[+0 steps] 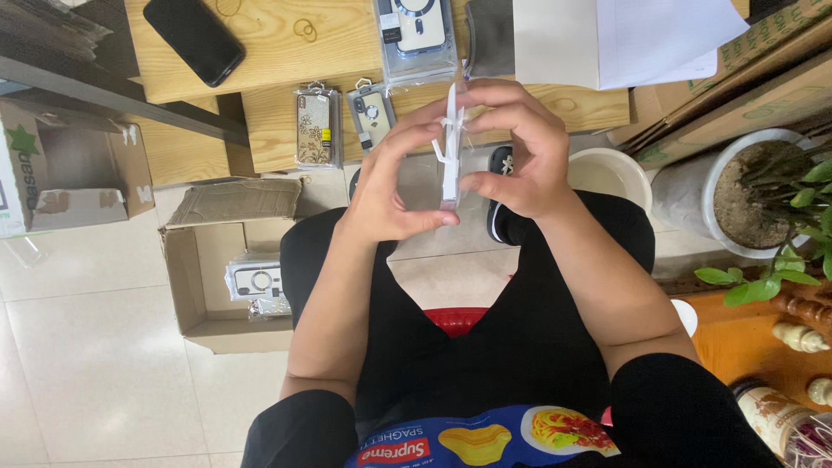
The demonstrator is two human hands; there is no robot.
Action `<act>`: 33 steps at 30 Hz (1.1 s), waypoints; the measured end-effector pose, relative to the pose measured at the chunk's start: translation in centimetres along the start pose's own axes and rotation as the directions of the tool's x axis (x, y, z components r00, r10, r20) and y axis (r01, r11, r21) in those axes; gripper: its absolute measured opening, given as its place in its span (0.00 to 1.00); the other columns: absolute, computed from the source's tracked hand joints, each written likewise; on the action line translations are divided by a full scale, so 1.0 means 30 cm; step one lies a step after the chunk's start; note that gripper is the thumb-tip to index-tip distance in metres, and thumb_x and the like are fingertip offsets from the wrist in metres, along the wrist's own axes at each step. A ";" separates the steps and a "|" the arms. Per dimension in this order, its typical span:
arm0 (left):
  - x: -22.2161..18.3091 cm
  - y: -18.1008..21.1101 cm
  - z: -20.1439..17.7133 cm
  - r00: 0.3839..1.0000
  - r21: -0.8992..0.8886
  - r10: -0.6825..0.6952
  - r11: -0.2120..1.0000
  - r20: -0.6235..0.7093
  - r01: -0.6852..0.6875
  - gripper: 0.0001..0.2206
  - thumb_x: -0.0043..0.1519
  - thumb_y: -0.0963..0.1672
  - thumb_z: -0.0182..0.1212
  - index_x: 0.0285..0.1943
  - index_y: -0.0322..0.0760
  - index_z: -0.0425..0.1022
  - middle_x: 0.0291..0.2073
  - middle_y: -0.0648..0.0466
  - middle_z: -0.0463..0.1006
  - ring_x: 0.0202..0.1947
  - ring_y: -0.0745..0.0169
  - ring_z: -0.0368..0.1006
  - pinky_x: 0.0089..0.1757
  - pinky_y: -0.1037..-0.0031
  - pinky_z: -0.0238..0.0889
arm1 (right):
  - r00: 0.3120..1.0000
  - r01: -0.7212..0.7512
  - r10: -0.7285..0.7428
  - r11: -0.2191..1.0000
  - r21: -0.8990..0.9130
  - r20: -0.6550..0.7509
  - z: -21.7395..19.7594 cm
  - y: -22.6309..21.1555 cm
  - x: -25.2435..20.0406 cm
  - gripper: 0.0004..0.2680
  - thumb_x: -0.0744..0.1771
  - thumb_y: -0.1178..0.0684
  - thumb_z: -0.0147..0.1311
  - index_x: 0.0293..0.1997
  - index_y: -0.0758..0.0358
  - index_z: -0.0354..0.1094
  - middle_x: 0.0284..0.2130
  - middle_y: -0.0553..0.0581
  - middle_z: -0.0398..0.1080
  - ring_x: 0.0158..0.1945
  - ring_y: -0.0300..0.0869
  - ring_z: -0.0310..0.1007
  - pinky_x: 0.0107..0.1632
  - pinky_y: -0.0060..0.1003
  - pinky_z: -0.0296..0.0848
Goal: The person wipes a phone case, its clear plastic packaging, and a small white component with a cloth, turning the items over to clean multiple sides.
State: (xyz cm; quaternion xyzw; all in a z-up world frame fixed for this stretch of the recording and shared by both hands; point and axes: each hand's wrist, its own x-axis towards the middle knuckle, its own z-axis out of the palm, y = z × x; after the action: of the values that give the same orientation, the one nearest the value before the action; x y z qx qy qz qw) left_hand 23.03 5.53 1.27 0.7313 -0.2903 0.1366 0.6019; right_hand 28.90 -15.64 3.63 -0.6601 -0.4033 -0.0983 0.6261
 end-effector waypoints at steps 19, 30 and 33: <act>-0.030 -0.026 -0.008 0.998 0.329 0.013 0.944 0.058 -0.031 0.36 0.69 0.62 0.60 0.82 0.49 0.61 0.80 0.35 0.58 0.77 0.36 0.66 0.69 0.52 0.58 | 0.990 -0.124 0.137 0.960 0.250 -0.039 0.003 0.014 -0.029 0.26 0.64 0.45 0.70 0.62 0.60 0.55 0.61 0.68 0.68 0.69 0.55 0.70 0.76 0.50 0.67; -0.031 -0.025 -0.002 0.996 0.377 -0.001 0.925 0.088 -0.032 0.34 0.73 0.64 0.51 0.85 0.55 0.55 0.79 0.35 0.57 0.76 0.37 0.62 0.60 0.54 0.64 | 0.985 -0.147 0.159 0.977 0.158 -0.071 0.011 0.012 -0.041 0.23 0.67 0.50 0.61 0.66 0.67 0.55 0.59 0.69 0.70 0.65 0.53 0.73 0.69 0.44 0.71; -0.023 -0.022 0.009 0.997 0.243 0.013 0.969 0.079 -0.032 0.33 0.74 0.61 0.53 0.84 0.51 0.55 0.76 0.34 0.55 0.78 0.35 0.56 0.70 0.50 0.65 | 0.989 -0.110 0.121 0.987 0.119 -0.087 0.016 0.004 -0.031 0.21 0.68 0.48 0.58 0.65 0.65 0.55 0.57 0.69 0.72 0.61 0.53 0.75 0.63 0.44 0.73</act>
State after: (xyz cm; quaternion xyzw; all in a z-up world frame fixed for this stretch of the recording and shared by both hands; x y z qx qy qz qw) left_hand 22.83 5.51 0.30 0.8012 -0.3025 0.1499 0.4941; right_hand 28.20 -15.56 2.84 -0.6401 -0.3393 -0.0696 0.6858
